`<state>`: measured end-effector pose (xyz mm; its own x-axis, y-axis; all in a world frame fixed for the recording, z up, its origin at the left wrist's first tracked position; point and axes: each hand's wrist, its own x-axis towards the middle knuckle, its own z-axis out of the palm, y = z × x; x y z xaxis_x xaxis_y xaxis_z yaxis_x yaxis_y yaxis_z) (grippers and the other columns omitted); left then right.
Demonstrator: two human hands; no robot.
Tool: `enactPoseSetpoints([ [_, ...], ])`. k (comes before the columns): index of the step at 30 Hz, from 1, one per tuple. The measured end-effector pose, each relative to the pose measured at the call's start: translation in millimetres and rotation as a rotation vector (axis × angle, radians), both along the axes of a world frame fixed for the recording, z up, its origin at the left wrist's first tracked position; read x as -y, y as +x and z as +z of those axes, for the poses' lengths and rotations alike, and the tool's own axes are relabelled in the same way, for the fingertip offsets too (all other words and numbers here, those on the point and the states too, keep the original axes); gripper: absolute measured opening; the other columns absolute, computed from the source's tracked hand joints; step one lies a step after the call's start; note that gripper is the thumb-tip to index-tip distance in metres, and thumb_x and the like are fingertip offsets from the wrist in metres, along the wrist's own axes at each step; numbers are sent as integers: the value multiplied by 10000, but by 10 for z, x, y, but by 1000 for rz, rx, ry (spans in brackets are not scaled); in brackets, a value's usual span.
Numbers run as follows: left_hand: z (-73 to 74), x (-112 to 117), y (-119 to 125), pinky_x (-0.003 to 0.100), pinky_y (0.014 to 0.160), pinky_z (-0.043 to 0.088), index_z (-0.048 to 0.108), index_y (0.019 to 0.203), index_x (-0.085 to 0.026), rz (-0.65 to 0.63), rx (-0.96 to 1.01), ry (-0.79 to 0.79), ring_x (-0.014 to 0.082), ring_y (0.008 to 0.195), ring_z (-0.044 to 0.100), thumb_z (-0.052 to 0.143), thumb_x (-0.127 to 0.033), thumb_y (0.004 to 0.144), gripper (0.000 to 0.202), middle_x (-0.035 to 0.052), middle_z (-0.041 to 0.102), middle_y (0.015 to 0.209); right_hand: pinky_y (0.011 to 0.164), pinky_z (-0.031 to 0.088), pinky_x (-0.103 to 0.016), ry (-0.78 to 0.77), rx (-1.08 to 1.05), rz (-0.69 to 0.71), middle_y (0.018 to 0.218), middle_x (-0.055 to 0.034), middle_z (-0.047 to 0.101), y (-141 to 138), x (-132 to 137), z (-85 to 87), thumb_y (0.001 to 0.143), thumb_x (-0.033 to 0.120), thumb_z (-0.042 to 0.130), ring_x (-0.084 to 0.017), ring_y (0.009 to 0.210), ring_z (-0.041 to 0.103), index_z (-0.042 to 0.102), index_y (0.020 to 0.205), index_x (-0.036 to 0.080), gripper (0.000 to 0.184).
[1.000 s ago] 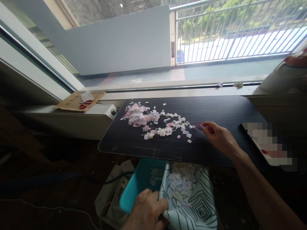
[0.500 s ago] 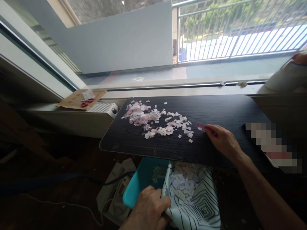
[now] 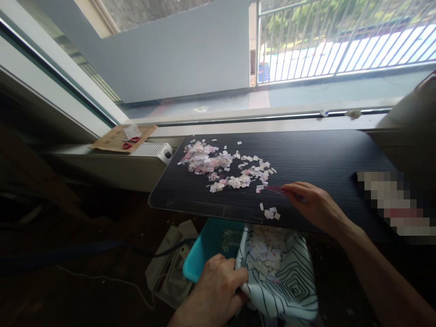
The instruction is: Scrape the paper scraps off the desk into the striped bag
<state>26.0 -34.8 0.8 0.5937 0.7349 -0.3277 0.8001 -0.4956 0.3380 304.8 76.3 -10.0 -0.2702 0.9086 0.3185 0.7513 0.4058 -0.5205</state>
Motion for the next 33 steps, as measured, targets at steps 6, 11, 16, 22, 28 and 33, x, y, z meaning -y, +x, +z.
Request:
enactPoseSetpoints([
  [6, -27, 26, -28, 294, 668, 326, 543, 737, -211, 13, 14, 18, 165, 698, 495, 599, -243, 815, 101, -16, 550, 732, 743, 479, -280, -23, 108, 53, 959, -41, 687, -16, -80, -37, 876, 234, 460, -177, 857, 621, 676, 1015, 236, 257],
  [11, -43, 37, -41, 294, 691, 328, 545, 738, -211, 38, 20, 15, 164, 703, 485, 588, -210, 815, 88, -17, 538, 720, 738, 476, -271, -8, 72, 58, 965, -31, 688, -35, -83, -36, 870, 238, 476, -165, 847, 621, 679, 1014, 243, 249],
  [16, -53, 44, -52, 296, 706, 329, 552, 750, -212, 51, 28, 13, 165, 721, 478, 578, -208, 823, 78, -13, 539, 744, 764, 478, -306, 28, 109, -23, 962, -45, 696, -76, -191, -32, 860, 205, 465, -193, 890, 619, 693, 1003, 244, 272],
  [22, -62, 53, -55, 296, 709, 332, 563, 764, -218, 65, 22, 11, 163, 729, 480, 582, -204, 825, 65, -16, 547, 761, 703, 485, -265, -43, 74, 105, 947, -30, 695, -57, -81, 12, 847, 235, 489, -162, 807, 631, 699, 991, 252, 255],
  [28, -38, 37, -57, 291, 699, 329, 563, 760, -214, 74, 11, 1, 168, 745, 482, 595, -205, 819, 68, -13, 552, 767, 748, 486, -293, -6, 100, 125, 991, -44, 692, -176, -207, -21, 871, 217, 455, -188, 903, 616, 695, 1012, 248, 279],
  [33, -51, 52, -61, 293, 694, 329, 567, 774, -216, 74, 9, 17, 173, 745, 478, 593, -217, 826, 58, -9, 552, 767, 770, 499, -281, -92, 79, 217, 969, -28, 693, -44, 60, 45, 846, 204, 489, -169, 877, 627, 704, 960, 260, 250],
])
